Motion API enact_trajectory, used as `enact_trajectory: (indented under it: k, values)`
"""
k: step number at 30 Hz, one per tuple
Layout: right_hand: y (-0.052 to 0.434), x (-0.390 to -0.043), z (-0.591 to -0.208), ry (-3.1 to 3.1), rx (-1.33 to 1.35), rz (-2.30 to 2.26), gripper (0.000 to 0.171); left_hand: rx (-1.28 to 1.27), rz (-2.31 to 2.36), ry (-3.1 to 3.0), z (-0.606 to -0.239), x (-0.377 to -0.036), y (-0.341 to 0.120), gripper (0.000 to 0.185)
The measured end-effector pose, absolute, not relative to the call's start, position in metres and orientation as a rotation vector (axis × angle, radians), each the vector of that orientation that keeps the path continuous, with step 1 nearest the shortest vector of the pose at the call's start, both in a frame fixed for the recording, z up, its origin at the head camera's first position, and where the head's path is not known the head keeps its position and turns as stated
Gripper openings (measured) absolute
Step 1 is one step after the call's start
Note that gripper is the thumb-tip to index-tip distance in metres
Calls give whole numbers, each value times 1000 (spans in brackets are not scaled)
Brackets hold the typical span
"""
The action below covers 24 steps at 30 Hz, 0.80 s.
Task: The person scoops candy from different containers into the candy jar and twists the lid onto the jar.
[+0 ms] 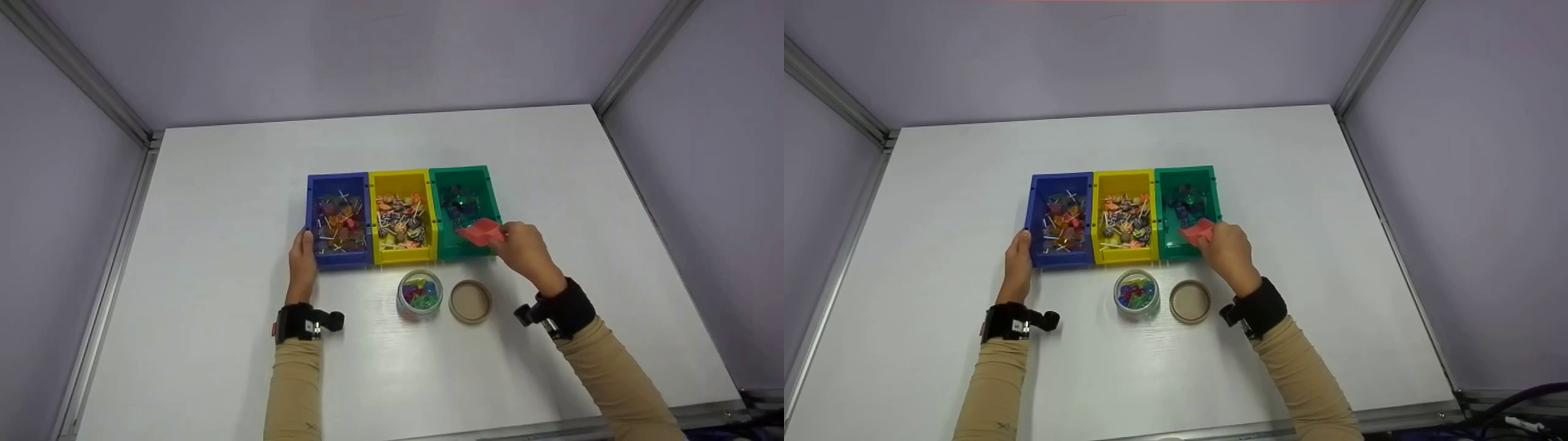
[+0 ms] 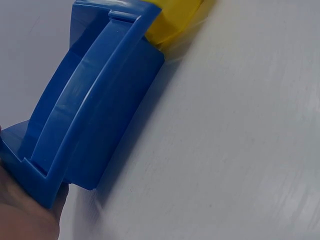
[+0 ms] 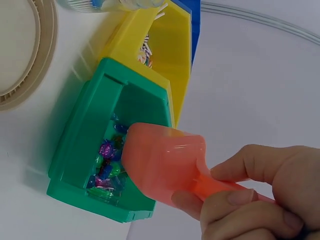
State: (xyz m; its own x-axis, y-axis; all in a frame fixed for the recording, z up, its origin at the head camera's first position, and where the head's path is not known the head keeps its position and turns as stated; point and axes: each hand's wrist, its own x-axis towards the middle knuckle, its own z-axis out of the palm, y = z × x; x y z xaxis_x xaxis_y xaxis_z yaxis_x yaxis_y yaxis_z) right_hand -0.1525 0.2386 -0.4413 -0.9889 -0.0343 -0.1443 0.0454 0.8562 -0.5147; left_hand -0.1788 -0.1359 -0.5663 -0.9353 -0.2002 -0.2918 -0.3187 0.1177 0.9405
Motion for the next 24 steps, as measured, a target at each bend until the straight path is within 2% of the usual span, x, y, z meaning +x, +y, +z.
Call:
enact_trajectory:
  k: [8, 12, 16, 21, 24]
  values:
    - [233, -164, -442, 2825, 36, -690, 26, -509, 1949, 2302, -566, -178, -136, 56]
    - [229, -172, -443, 2805, 65, -640, 33, -506, 1942, 2303, -564, -177, -137, 57]
    - [223, -180, -443, 2756, 128, -554, 32, -517, 1950, 2293, -563, -176, -138, 57]
    - [221, -191, -440, 2693, 189, -478, 57, -519, 1960, 2266, -562, -176, -137, 57]
    - [222, -196, -437, 2692, 177, -448, 52, -521, 1967, 2258, -564, -177, -136, 57]
